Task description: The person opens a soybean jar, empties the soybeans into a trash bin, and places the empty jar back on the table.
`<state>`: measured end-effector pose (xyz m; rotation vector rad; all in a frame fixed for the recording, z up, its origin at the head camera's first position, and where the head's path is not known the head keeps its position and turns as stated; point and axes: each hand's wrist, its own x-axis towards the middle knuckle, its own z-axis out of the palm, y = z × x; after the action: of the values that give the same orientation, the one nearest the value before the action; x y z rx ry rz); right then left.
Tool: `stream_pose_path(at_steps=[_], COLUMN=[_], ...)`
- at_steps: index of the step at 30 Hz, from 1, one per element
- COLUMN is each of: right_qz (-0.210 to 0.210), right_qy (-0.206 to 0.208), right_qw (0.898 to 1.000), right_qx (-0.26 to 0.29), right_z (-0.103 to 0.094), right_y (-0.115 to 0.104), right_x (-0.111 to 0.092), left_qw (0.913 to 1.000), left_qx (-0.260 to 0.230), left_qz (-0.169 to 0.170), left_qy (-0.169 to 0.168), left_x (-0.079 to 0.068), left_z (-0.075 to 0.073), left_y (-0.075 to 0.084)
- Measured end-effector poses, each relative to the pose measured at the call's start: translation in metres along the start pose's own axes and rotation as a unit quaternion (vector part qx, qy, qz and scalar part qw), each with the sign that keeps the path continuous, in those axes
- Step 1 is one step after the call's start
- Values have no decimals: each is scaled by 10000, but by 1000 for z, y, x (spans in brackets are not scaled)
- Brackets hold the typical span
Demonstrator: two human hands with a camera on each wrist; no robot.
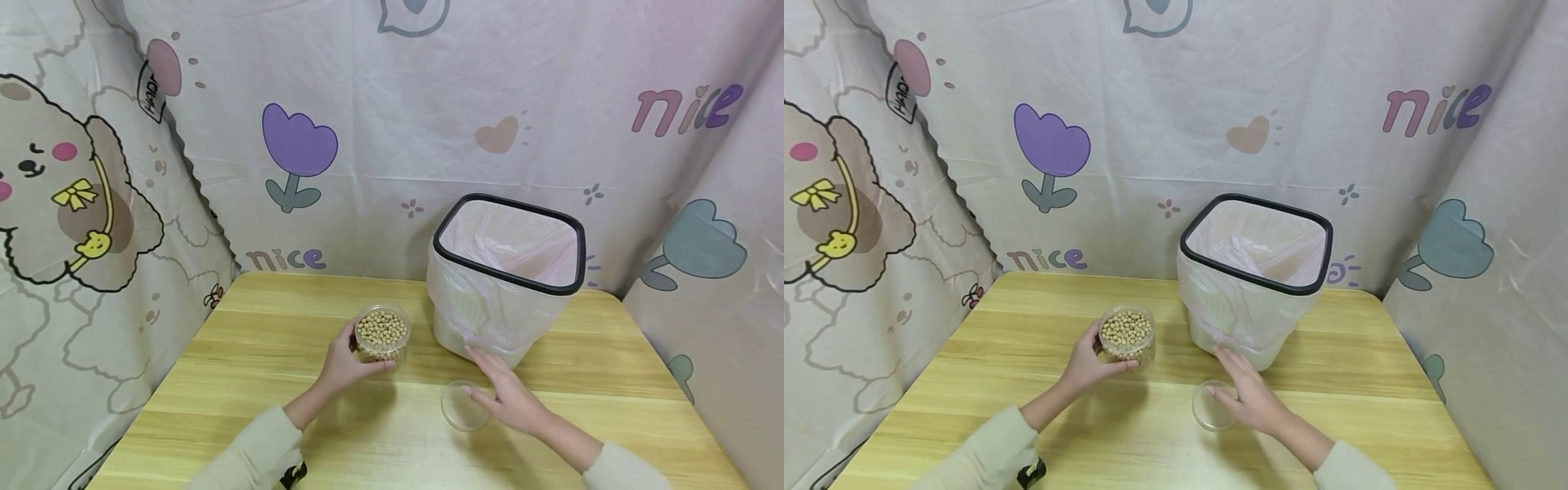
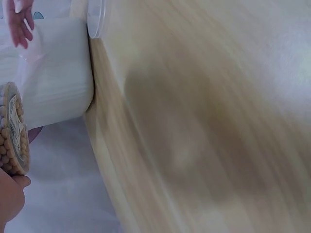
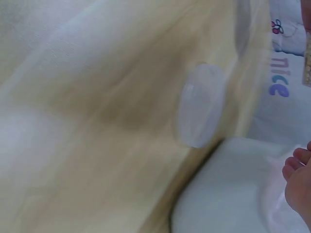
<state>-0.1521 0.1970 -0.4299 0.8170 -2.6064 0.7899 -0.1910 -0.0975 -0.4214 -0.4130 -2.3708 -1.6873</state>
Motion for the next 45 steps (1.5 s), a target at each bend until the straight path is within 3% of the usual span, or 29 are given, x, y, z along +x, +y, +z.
stream_pose_path(at_steps=[9, 16, 29, 34, 40, 45], right_qz=[-1029, -1784, -2058, -1740, -491, 617], right_qy=[538, 1073, 1753, 1920, 1542, 882], right_qw=[9932, 9781, 9625, 9644, 9829, 9872], right_qx=[-99, 7, -206, -536, -875, -1174], right_z=[-28, -54, -94, -110, -132, -150], right_y=[-13, -23, -29, -26, -19, -13], right_x=[19, 37, 64, 70, 76, 85], left_qw=[9994, 9994, 9975, 9966, 9954, 9956], left_qx=[154, 174, 698, 822, 947, 931], left_qz=[316, 271, 72, -30, 116, 78], left_qy=[59, 82, 40, 4, 42, -22], left_x=[16, 33, 61, 70, 84, 96], left_z=[-9, -17, -30, -34, -38, -39], left_y=[13, 26, 49, 59, 70, 80])
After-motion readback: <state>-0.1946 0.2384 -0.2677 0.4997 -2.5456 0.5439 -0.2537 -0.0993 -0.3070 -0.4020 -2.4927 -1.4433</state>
